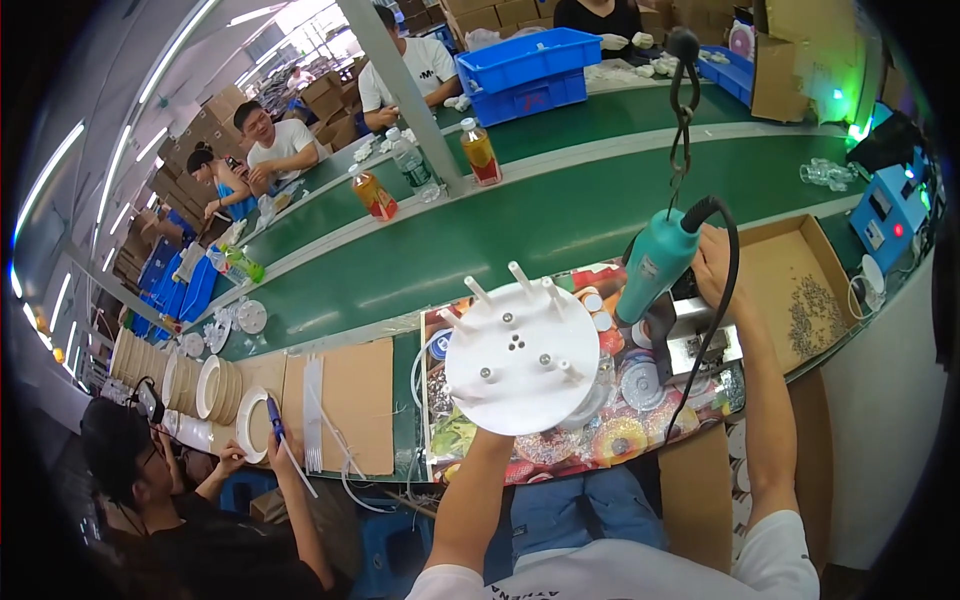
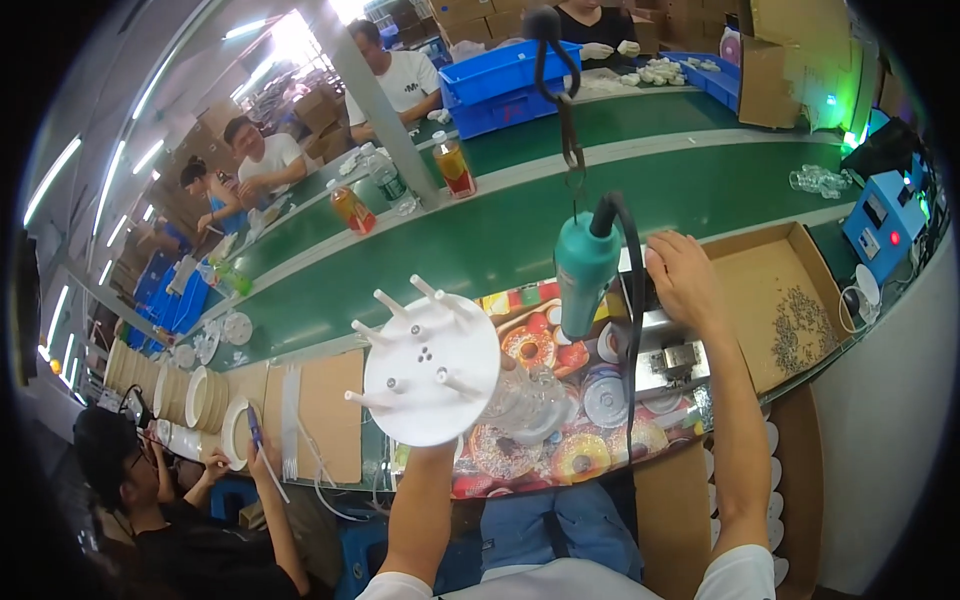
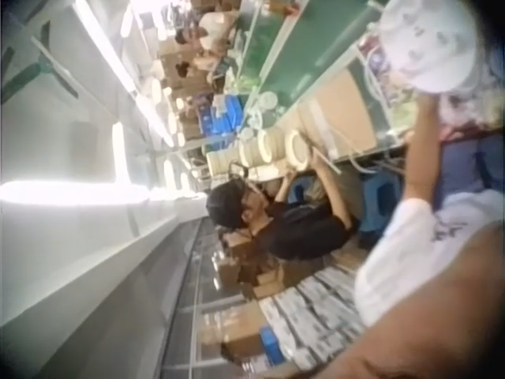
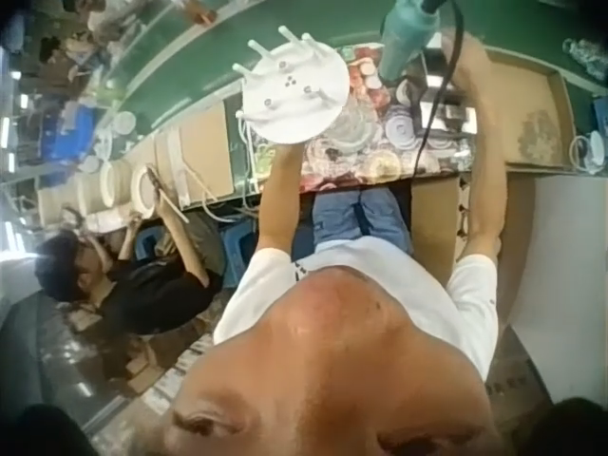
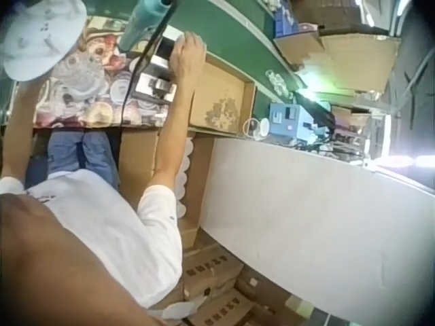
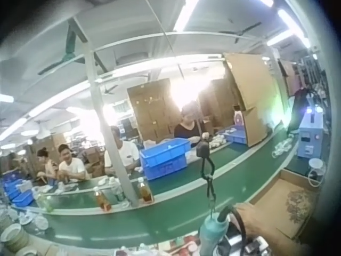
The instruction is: The recorder is assembling small white plastic components at a factory workstation using an electric screwdriver.
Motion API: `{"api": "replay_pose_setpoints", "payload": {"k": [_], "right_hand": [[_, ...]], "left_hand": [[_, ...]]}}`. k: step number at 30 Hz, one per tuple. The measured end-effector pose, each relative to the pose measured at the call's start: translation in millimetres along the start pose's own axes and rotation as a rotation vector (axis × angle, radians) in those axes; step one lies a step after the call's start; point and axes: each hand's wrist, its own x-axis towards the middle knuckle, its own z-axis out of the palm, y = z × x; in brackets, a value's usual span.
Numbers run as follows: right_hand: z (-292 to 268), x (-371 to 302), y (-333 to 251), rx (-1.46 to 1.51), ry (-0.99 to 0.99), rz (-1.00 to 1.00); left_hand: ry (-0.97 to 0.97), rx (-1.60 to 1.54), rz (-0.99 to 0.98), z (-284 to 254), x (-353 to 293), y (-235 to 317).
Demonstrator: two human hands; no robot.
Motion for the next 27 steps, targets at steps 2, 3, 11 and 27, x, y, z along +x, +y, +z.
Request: {"api": "replay_pose_setpoints", "payload": {"k": [2,3,11,27], "right_hand": [[1,-3,2,0.036,0.01,0.007],[0,-4,1,0.027,0.012,0.003],[-4,-8,-8,0.033,0.073,0.002],[-15,-4,-22,0.011,0.047,-0.031]], "left_hand": [[-0.095,-0.293,-0.004,15,7,-8],[-0.18,-0.59,-0.017,23,10,-11],[-0.402,-0.377,0.09,46,19,-17],[-0.479,-0.081,0.001,22,25,-13]]}}
